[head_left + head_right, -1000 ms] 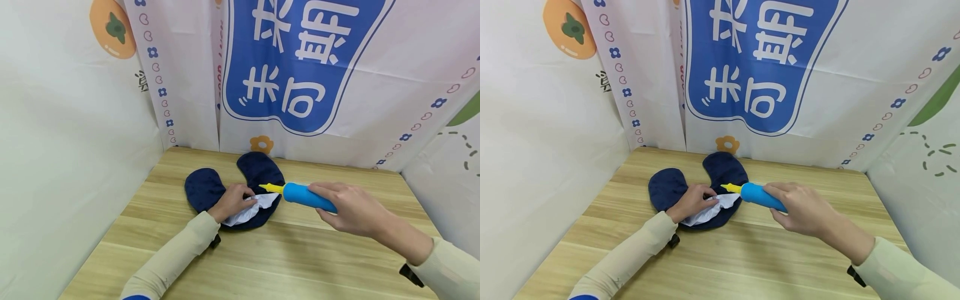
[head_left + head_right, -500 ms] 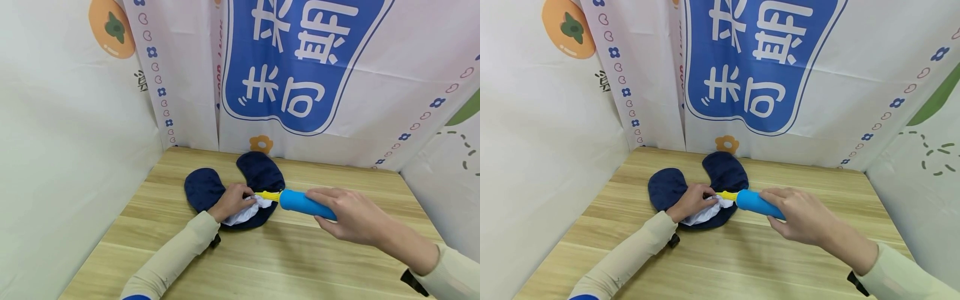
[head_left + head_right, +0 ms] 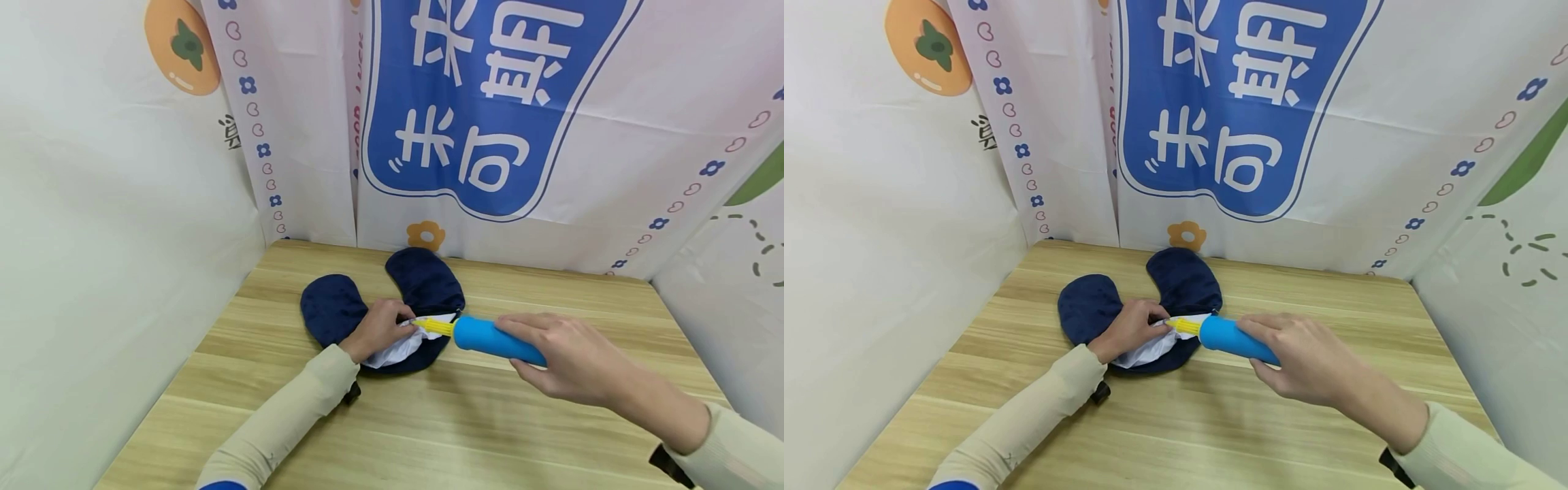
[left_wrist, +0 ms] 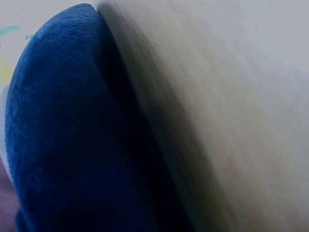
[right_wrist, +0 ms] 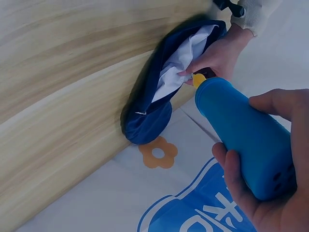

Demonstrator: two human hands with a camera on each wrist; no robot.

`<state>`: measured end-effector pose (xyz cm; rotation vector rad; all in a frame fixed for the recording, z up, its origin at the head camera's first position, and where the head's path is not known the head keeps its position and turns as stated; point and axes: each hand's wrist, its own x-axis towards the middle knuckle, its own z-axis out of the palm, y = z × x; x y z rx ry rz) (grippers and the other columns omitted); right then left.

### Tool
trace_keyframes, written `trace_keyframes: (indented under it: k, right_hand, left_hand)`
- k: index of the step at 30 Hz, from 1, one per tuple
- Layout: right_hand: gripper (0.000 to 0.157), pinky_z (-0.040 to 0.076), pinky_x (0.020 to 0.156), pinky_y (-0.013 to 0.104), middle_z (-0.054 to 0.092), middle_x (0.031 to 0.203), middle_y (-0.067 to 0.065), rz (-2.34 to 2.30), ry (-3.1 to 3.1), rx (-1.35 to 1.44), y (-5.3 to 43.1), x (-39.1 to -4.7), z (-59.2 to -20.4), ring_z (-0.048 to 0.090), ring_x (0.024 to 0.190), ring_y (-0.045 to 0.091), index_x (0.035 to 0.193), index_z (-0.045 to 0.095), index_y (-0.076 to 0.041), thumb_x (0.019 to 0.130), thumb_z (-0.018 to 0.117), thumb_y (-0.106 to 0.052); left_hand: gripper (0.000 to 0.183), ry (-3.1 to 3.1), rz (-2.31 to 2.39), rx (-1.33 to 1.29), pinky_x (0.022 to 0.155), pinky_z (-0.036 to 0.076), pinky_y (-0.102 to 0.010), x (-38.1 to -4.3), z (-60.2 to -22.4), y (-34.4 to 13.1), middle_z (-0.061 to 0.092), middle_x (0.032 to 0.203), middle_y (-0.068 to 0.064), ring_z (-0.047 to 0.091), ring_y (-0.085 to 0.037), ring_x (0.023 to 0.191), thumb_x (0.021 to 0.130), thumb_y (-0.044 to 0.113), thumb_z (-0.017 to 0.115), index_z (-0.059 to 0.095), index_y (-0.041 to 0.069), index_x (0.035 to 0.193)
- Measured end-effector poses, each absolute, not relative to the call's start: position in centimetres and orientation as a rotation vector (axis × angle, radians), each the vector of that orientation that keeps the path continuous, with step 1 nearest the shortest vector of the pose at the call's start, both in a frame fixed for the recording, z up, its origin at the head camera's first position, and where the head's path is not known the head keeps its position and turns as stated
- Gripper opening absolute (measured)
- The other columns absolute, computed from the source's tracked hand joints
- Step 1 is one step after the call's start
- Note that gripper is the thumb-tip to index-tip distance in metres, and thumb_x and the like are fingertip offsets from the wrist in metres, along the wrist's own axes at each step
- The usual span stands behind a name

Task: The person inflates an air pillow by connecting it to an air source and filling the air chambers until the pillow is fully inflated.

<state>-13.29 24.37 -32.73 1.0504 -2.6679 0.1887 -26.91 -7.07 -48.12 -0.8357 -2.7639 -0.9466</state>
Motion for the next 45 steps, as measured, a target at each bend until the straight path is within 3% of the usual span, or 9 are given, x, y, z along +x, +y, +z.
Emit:
trace_keyframes:
  k: [13,24,36,40,43,45]
  right_hand:
    - [0.055,0.065,0.083,0.05,0.076,0.127,0.009,0.2,-2.647,1.043,24.6,-13.2,-33.8,0.078,0.103,0.028,0.135,0.071,-0.008,0.084,0.086,-0.023]
    - [0.061,0.066,0.071,0.042,0.078,0.123,0.01,0.158,-2.557,0.96,24.1,-11.1,-36.2,0.08,0.092,0.028,0.134,0.072,-0.008,0.078,0.09,-0.024]
    - [0.063,0.064,0.061,0.037,0.078,0.121,0.013,0.141,-2.401,0.956,22.9,-10.0,-38.1,0.079,0.08,0.028,0.128,0.072,-0.001,0.071,0.09,-0.018]
    - [0.042,0.063,0.057,0.037,0.078,0.121,0.014,0.145,-2.324,0.996,22.7,-10.0,-38.7,0.078,0.079,0.028,0.125,0.072,0.002,0.095,0.064,-0.026]
    - [0.056,0.062,0.055,0.038,0.078,0.119,0.014,0.147,-2.277,1.014,22.5,-10.1,-39.0,0.077,0.078,0.027,0.123,0.073,0.002,0.106,0.035,-0.035]
    - [0.06,0.062,0.054,0.038,0.078,0.118,0.013,0.147,-2.257,1.015,22.3,-10.1,-39.1,0.076,0.077,0.027,0.121,0.073,0.002,0.107,0.029,-0.037]
  left_hand:
    - [0.008,-2.747,-0.96,-0.821,0.074,0.056,-0.025,-26.9,-48.0,-6.7,0.077,0.092,0.0,0.068,-0.01,0.081,0.091,0.016,0.085,0.083,0.011,0.096]
    - [0.011,-2.765,-0.879,-0.764,0.076,0.06,-0.03,-26.5,-47.7,-6.0,0.08,0.1,-0.005,0.073,-0.017,0.086,0.092,0.017,0.083,0.081,0.009,0.098]
    - [0.01,-2.784,-0.876,-0.639,0.066,0.055,-0.026,-26.3,-47.0,-5.7,0.079,0.089,-0.005,0.068,-0.014,0.075,0.089,0.016,0.086,0.08,0.008,0.092]
    - [0.008,-2.778,-0.911,-0.612,0.064,0.053,-0.025,-26.3,-46.9,-5.6,0.078,0.086,-0.004,0.065,-0.011,0.071,0.088,0.016,0.086,0.08,0.01,0.09]
    - [0.007,-2.768,-0.921,-0.622,0.065,0.054,-0.026,-26.2,-47.0,-5.6,0.078,0.086,-0.003,0.065,-0.011,0.07,0.088,0.014,0.086,0.08,0.011,0.089]
    - [0.006,-2.756,-0.915,-0.635,0.066,0.056,-0.027,-26.2,-47.1,-5.7,0.078,0.086,-0.003,0.066,-0.012,0.071,0.088,0.012,0.086,0.08,0.011,0.088]
